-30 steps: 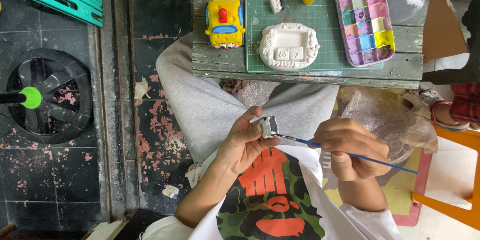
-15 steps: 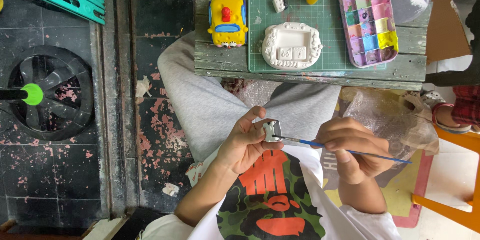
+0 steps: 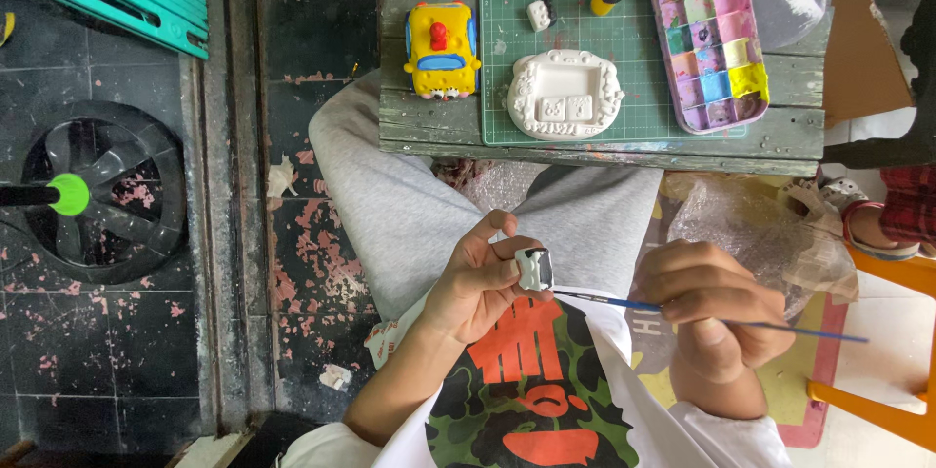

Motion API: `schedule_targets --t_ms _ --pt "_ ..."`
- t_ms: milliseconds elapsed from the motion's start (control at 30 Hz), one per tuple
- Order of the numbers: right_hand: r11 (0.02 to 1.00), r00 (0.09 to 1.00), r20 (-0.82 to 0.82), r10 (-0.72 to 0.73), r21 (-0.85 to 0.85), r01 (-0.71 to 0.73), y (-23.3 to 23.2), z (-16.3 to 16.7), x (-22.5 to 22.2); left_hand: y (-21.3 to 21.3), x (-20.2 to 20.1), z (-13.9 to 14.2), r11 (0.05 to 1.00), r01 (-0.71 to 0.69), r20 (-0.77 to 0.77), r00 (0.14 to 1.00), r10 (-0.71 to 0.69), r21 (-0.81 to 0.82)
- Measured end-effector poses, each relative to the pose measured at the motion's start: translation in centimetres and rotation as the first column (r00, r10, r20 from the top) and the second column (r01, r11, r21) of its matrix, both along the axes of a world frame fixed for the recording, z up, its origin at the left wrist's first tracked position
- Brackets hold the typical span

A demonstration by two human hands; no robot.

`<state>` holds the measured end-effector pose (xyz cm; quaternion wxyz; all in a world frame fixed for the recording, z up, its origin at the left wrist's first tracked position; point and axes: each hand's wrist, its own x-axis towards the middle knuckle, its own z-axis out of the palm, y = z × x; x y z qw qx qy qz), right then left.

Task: The person sits on the floor and paints a small white plaster figurine black, holding the figurine in one hand while applying paint with a brush. They periodically dip the brush into a compartmented paint palette on the table and continue coating the figurine's surfaces.

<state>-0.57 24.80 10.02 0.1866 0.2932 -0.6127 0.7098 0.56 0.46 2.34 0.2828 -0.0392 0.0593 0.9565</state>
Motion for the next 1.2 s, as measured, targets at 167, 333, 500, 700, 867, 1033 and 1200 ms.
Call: schedule_targets --t_ms 167,333,500,700,867,1033,1200 --pt "0.981 1.0 0.011 -0.018 0.192 0.016 -0.1 1.7 0.1 0.0 0.4 0.4 0.999 -0.011 -0.026 1.0 0.01 -0.032" --pt "0.974 0.998 0.056 0.011 0.224 -0.023 -0.3 3.2 -0.2 -0.1 0.1 0.2 0.999 -0.019 -0.034 0.999 0.017 -0.049" --pt "0.937 1.0 0.005 0.003 0.349 -0.004 0.1 4.2 -0.4 -0.3 0.2 0.0 0.999 -0.016 -0.043 0.999 0.015 -0.033" --pt "0.9 0.989 -0.052 0.139 0.423 -0.104 0.5 3.8 -1.8 -0.4 0.1 -0.2 0.999 -0.01 -0.017 1.0 0.01 -0.033" --pt "0.896 0.995 -0.003 0.103 0.434 -0.092 0.2 4.6 -1.1 -0.4 0.0 -0.6 1.0 -0.003 -0.026 1.0 0.003 0.007" --pt "0.882 0.999 0.009 0.036 0.469 -0.036 0.4 4.9 -0.6 -0.3 0.1 -0.7 1.0 0.009 -0.016 1.0 -0.009 0.014" --pt "0.878 0.999 -0.009 0.043 0.477 -0.034 0.7 4.3 -1.0 -0.3 0.2 -0.8 0.999 0.02 -0.025 1.0 -0.019 0.032"
